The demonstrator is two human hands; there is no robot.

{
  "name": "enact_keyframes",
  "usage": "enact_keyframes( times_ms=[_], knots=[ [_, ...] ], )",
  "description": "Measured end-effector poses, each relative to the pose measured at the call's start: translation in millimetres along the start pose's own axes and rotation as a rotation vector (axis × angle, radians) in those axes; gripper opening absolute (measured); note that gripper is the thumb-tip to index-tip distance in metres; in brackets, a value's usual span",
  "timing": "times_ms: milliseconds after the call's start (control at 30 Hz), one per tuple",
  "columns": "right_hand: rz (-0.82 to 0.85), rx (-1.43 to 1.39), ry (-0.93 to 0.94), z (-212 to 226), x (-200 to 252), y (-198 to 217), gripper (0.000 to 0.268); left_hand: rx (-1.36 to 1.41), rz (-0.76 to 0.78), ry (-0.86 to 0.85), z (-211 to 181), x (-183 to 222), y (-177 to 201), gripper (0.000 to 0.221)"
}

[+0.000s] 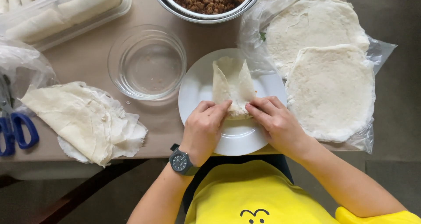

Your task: The person is assembling spring rolls by placing meat filling onto wrappers and rolling them tightly.

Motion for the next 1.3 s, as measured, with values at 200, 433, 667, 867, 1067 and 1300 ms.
enact_keyframes(
  times_ms=[200,433,667,867,1067,1300],
  knots=[
    [0.025,0.007,-0.038,-6,0,-1,0.026,-0.161,0.011,-0.174,-1,-4,0,0.013],
    [0.081,-0.072,-0.048,-17,-4,0,0.022,-0.232,0.162,-0.261,6,-16,5,0.010],
    [0.100,-0.169,-0.113,-21,-14,10,0.014,-0.170,0.213,-0.276,15,-31,1,0.012],
    [0.071,-0.126,-0.121,-29,-13,4,0.016,-0.052,0.278,-0.154,10,-39,14,0.016],
    [0.062,-0.077,-0.194,-45,-15,-3,0.015,0.038,0.251,-0.046,24,-46,15,0.012],
    [-0.065,-0.129,-0.206,-44,-24,-3,0.007,-0.015,0.154,-0.045,29,-49,5,0.024]
  ],
)
Point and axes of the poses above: each hand's wrist, its own x-axis away from the middle knuckle, its own y-axis out of the back of the hand, z = x × y, the point moved 2 cm from there along -x, towards the middle knuckle, and after that the axes turned 12 degrees about y, right-handed, at the moved point
